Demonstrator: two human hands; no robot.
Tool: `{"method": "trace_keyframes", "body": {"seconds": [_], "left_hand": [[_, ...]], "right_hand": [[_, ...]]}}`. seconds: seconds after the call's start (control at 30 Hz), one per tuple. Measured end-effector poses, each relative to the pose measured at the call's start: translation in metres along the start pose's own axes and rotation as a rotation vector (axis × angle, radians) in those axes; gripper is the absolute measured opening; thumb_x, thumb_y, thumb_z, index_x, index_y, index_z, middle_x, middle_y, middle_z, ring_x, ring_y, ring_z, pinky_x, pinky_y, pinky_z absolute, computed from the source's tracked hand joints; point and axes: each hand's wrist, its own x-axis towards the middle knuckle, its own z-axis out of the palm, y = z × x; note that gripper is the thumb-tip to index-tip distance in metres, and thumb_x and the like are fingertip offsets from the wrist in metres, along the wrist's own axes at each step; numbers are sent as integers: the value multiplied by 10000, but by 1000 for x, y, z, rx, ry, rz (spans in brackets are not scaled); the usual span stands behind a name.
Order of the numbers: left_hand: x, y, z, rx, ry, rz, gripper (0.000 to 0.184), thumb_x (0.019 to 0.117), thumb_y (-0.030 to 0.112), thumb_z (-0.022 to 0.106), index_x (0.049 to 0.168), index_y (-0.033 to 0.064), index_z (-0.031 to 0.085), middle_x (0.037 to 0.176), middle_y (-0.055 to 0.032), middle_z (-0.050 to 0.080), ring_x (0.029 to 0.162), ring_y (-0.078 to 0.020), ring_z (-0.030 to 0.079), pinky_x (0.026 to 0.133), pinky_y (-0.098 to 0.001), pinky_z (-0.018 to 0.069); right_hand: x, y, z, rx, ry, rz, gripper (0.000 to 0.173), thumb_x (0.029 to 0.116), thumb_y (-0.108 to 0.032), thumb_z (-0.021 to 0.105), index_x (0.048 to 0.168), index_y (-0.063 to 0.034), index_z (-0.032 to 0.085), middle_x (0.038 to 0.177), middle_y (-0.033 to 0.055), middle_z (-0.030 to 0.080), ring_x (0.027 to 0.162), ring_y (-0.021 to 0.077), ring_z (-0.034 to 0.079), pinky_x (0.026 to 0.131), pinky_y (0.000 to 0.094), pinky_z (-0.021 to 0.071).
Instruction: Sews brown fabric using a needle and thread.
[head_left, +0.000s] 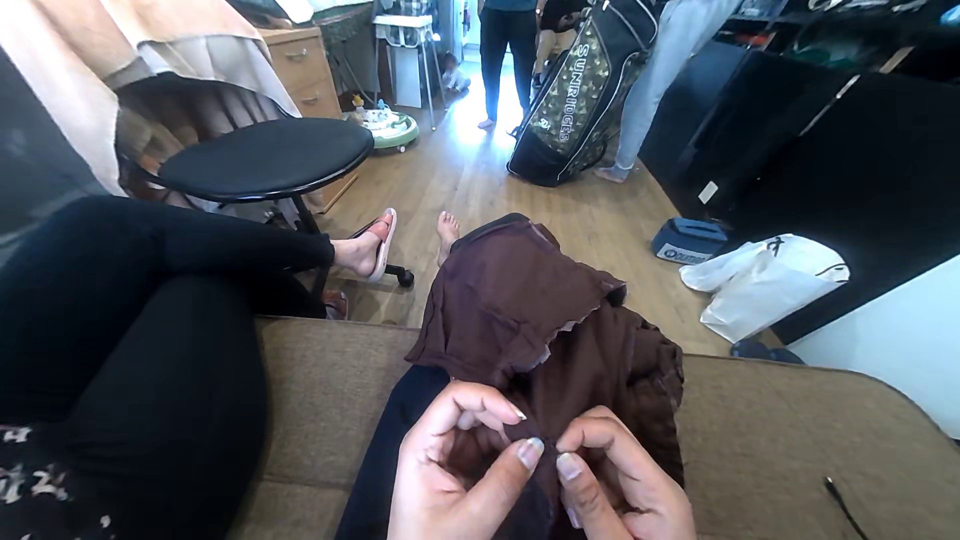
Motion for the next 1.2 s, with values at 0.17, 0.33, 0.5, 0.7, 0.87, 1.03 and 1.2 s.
{"method": "trace_keyframes", "body": {"seconds": [0.17,0.33,0.5,0.7,0.87,1.03,1.2], "left_hand": [[0,0,0,16,-49,-17,267,885,-40,710,1107,93,649,992,86,712,848,8,676,781,-188,585],[1,-4,-2,124,-74,41,265,890,-22,717,1127,73,647,992,74,715,882,-2,682,813,-201,590],[9,-6,-7,165,33,69,335,910,20,714,1224,79,614,963,62,692,834,-16,671,749,-193,594],[38,-9,-31,-11,234,-187,356,936,1,614,1260,143,648,987,-64,714,696,-94,689,629,-229,604],[23,-11,-48,-150,202,-258,845,896,162,750,1600,255,293,1392,-69,600,1074,-177,705,863,-326,622],[-31,-15,-53,-167,41,-468,1277,798,213,865,1557,69,-151,1435,-95,554,1163,-267,690,960,-460,606],[-61,-7,-47,-42,-233,-483,534,861,251,817,1349,145,628,1326,92,656,1200,-27,616,1044,-287,522]], "right_hand": [[0,-1,-1,22,11,6,60,994,-95,640,987,-41,663,956,-26,617,740,-69,576,642,90,516],[2,-8,3,142,69,48,232,936,43,659,1105,-89,569,952,-74,684,728,-12,662,623,171,591],[2,-8,-7,-35,-1,-116,211,1030,-86,592,1218,-149,517,1134,-11,737,954,76,731,762,225,623],[-18,5,-38,-440,130,-432,147,997,-271,645,1118,-204,595,1062,-102,655,1041,0,641,924,175,525],[-39,21,-31,-584,-294,-200,425,1024,-425,601,885,-32,683,817,135,690,819,236,676,786,331,555],[-40,30,-21,-757,-392,-79,503,874,-305,758,1123,124,680,1154,317,691,1082,430,693,959,499,556],[-31,22,-14,-617,-252,-22,439,977,-311,673,1142,95,671,1051,222,726,1008,271,707,928,359,560]]}}
